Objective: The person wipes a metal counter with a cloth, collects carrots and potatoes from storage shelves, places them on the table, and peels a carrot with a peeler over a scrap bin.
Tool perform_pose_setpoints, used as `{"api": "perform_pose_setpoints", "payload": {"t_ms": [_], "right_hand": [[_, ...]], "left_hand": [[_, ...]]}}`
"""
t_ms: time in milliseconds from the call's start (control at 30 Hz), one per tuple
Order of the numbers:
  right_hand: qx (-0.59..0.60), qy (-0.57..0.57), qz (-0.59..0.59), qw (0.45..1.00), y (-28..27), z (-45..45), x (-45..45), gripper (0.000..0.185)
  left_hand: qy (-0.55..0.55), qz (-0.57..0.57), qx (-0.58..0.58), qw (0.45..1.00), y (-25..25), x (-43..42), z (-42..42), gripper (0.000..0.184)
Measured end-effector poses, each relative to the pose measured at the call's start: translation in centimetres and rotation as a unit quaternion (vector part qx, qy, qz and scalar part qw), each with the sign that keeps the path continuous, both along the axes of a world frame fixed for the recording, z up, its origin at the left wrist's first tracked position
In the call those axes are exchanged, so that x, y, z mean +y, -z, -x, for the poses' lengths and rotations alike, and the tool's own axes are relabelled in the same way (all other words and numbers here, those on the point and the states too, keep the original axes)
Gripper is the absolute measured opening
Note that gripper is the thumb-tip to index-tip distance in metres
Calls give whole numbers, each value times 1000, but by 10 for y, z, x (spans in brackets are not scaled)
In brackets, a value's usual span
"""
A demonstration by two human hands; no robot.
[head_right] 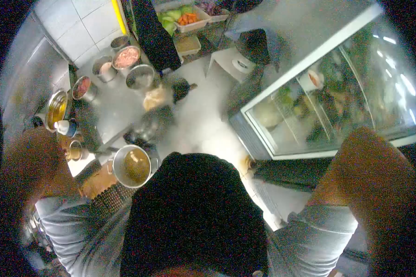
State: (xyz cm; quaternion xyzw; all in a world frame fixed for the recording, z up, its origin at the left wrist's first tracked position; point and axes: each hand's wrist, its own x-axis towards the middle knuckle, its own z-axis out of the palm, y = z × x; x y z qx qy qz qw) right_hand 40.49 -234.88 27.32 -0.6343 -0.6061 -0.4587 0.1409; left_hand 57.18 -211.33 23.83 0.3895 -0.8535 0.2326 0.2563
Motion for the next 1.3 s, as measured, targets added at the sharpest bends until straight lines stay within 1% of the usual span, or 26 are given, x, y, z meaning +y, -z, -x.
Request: {"api": "perform_pose_setpoints", "payload": {"t_ms": [100, 200, 333, 500, 567, 633, 700, 733, 767, 800, 833, 867, 900, 933, 967, 1000, 1033, 1067, 1100, 1133, 1167, 1233, 1300], "right_hand": [[-7, -20, 7, 1000, -1, -28, -18, 52], [-33, -66, 43, 996, 6, -56, -33, 51], [5, -75, -5, 997, 15, -107, -86, 51], [-18, -152, -34, 988, 26, -175, -160, 51], [-23, -184, -55, 981, 24, -202, -206, 51], [1, -196, -119, 973, 20, -238, -259, 51], [75, -190, -249, 947, 25, -294, -317, 51], [141, -188, -325, 916, 37, -333, -344, 51], [222, -183, -409, 866, 61, -376, -368, 51], [317, -165, -491, 794, 103, -431, -391, 51], [414, -133, -551, 712, 159, -489, -406, 51], [467, -100, -550, 685, 244, -548, -416, 46], [522, 223, -431, 701, 341, -580, -438, 36], [613, 284, -350, 649, 442, -569, -438, 36], [689, 351, -225, 592, 542, -557, -438, 37], [738, 395, -82, 541, 640, -546, -438, 38], [779, 394, 95, 478, 691, -504, -430, 39], [803, 353, 226, 424, 708, -459, -419, 39], [813, 302, 306, 392, 712, -426, -409, 40], [820, 247, 363, 367, 706, -402, -399, 41], [824, 217, 377, 364, 694, -389, -388, 41], [820, 196, 373, 388, 668, -407, -369, 43], [812, 238, 330, 418, 670, -458, -366, 45]], "left_hand": [[-19, 0, -15, 1000, 0, -14, -24, 53], [-48, -4, -47, 998, 3, -26, -44, 54], [-80, -19, -19, 996, 3, -68, -70, 55], [-144, -43, -45, 988, 7, -133, -97, 57], [-169, -42, -55, 983, 11, -160, -113, 58], [-189, -22, -52, 980, 15, -188, -134, 58], [-218, 9, -32, 975, 19, -210, -149, 59], [-246, 40, -23, 968, 23, -216, -155, 60], [-289, 84, -16, 954, 28, -222, -157, 60], [-355, 131, 15, 926, 38, -216, -158, 60], [-439, 186, 58, 877, 55, -212, -161, 61], [-545, 234, 136, 794, 81, -208, -163, 61], [-647, 258, 233, 679, 116, -206, -166, 62], [-736, 235, 338, 538, 156, -209, -170, 62], [-789, 138, 447, 398, 211, -210, -174, 62], [-801, 24, 522, 291, 275, -209, -165, 63], [-782, -38, 571, 245, 360, -206, -142, 57], [-759, -107, 611, 198, 444, -204, -120, 52], [-773, -178, 594, 135, 557, -205, -66, 36], [-755, -208, 607, 139, 560, -209, -53, 34], [-736, -234, 618, 146, 563, -214, -47, 32], [-697, -280, 639, 167, 570, -220, -53, 28], [-651, -336, 650, 199, 578, -221, -72, 24]]}}
